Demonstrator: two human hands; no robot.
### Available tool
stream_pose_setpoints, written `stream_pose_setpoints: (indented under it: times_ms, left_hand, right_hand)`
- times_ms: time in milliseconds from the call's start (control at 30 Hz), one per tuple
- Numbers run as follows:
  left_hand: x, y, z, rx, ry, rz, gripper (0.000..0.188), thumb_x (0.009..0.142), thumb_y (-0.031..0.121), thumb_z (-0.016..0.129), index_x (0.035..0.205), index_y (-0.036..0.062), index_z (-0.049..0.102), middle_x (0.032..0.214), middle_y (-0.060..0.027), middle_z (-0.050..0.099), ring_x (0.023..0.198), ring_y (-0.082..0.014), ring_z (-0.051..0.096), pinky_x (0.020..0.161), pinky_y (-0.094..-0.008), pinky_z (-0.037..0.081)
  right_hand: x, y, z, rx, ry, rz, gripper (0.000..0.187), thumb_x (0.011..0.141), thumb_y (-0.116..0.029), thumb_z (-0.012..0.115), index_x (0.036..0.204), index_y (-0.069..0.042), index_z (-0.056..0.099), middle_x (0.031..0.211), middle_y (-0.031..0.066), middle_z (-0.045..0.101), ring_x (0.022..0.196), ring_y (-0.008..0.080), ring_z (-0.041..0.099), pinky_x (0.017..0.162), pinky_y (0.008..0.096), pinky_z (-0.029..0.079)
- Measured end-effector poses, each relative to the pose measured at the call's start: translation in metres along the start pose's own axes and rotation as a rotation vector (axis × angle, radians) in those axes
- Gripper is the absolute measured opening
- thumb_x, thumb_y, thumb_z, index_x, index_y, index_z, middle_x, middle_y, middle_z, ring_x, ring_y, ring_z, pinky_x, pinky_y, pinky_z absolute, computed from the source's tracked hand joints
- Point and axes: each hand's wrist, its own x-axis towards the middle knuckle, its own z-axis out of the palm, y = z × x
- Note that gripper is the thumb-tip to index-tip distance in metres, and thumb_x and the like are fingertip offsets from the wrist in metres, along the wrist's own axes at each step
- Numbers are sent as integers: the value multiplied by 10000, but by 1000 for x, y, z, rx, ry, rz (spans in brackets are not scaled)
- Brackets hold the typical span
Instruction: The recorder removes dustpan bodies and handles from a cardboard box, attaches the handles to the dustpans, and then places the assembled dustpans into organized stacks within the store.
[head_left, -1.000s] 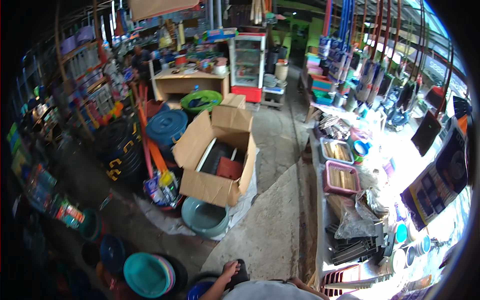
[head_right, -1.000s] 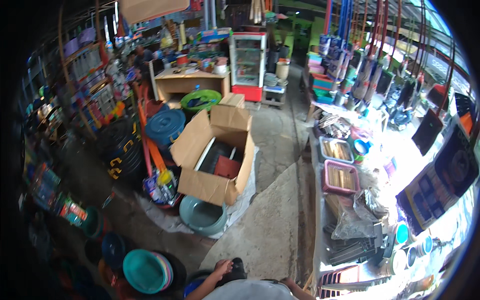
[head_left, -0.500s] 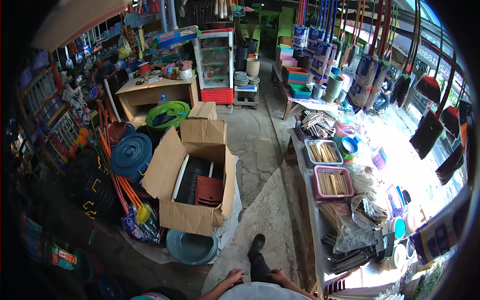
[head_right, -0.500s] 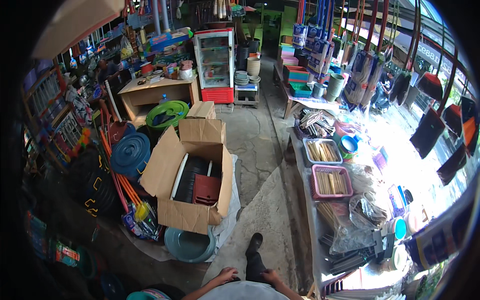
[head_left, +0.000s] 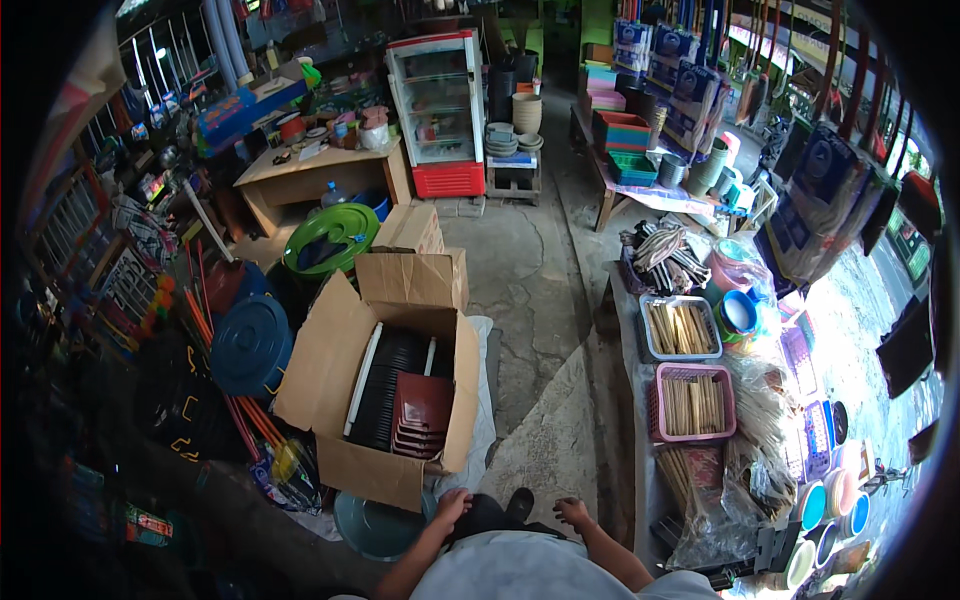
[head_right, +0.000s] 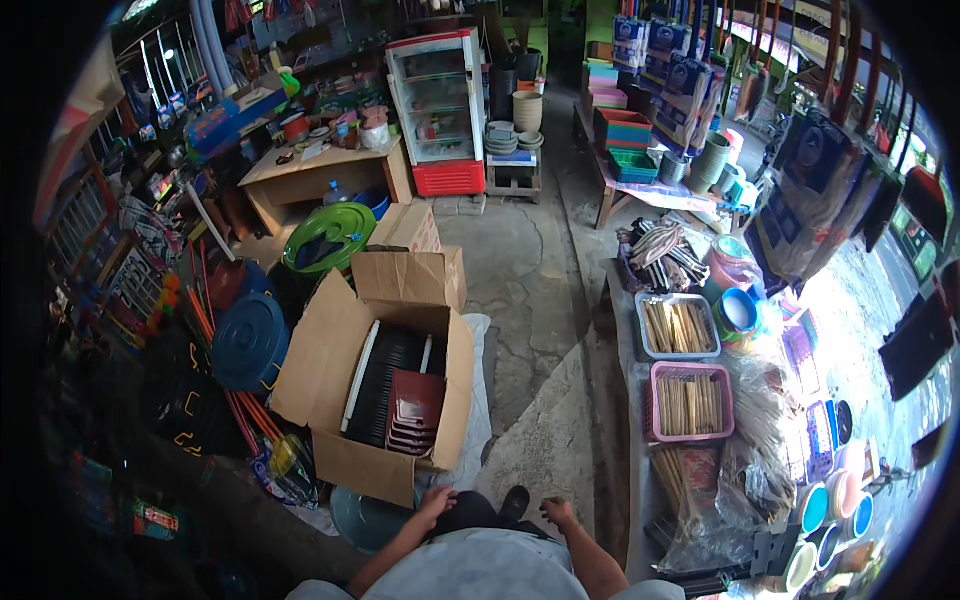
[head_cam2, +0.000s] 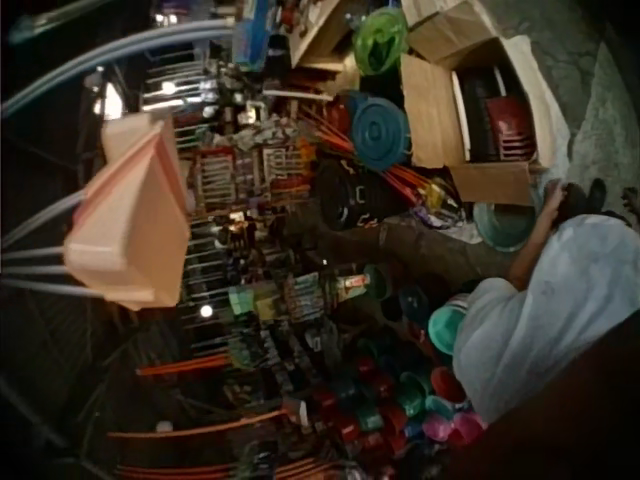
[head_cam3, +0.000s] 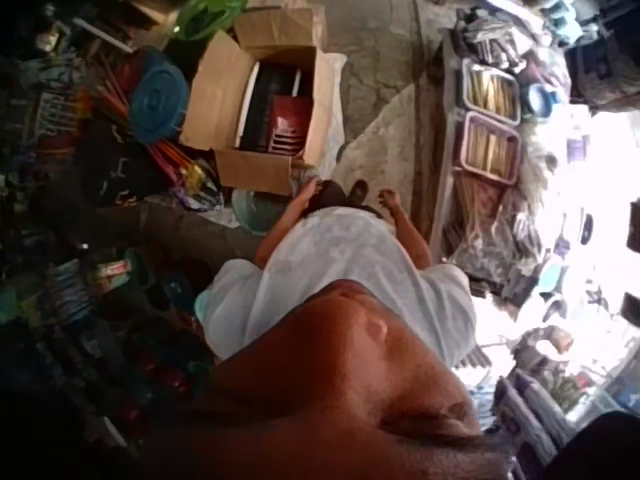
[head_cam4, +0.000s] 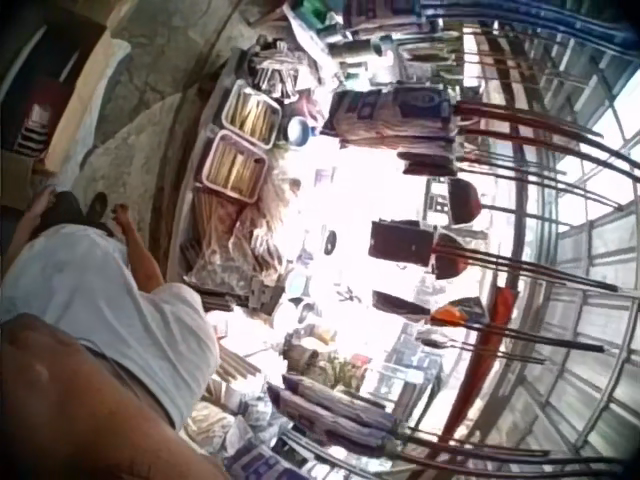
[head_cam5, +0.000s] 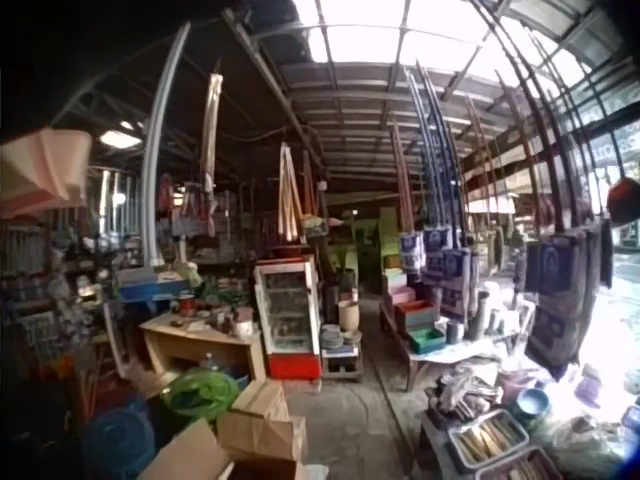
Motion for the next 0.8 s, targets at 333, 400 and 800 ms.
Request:
stream_pose_setpoints:
  times_ms: [333,400,800]
  left_hand:
    - [130,24,36,9,-3,72,270,946,208,580,1113,4,633,925,-79,725,728,-121,659,674,-246,524]
    - [154,64,47,-156,-10,-6,265,945,208,578,1109,7,635,923,-71,725,716,-111,651,646,-238,516]
    - [300,281,73,-66,-152,-27,319,979,311,535,1189,83,607,1018,-30,691,765,-102,618,638,-257,494]
  right_hand:
    - [81,-40,-33,-50,-13,129,394,903,-240,606,1213,3,624,1106,107,702,937,242,680,772,356,552]
    - [89,-66,-39,-207,75,95,452,857,-314,633,1165,14,675,1041,116,727,925,206,691,842,341,540]
    - [223,-267,-98,-137,135,29,361,876,-261,608,1110,4,679,1000,119,714,818,229,685,684,365,539]
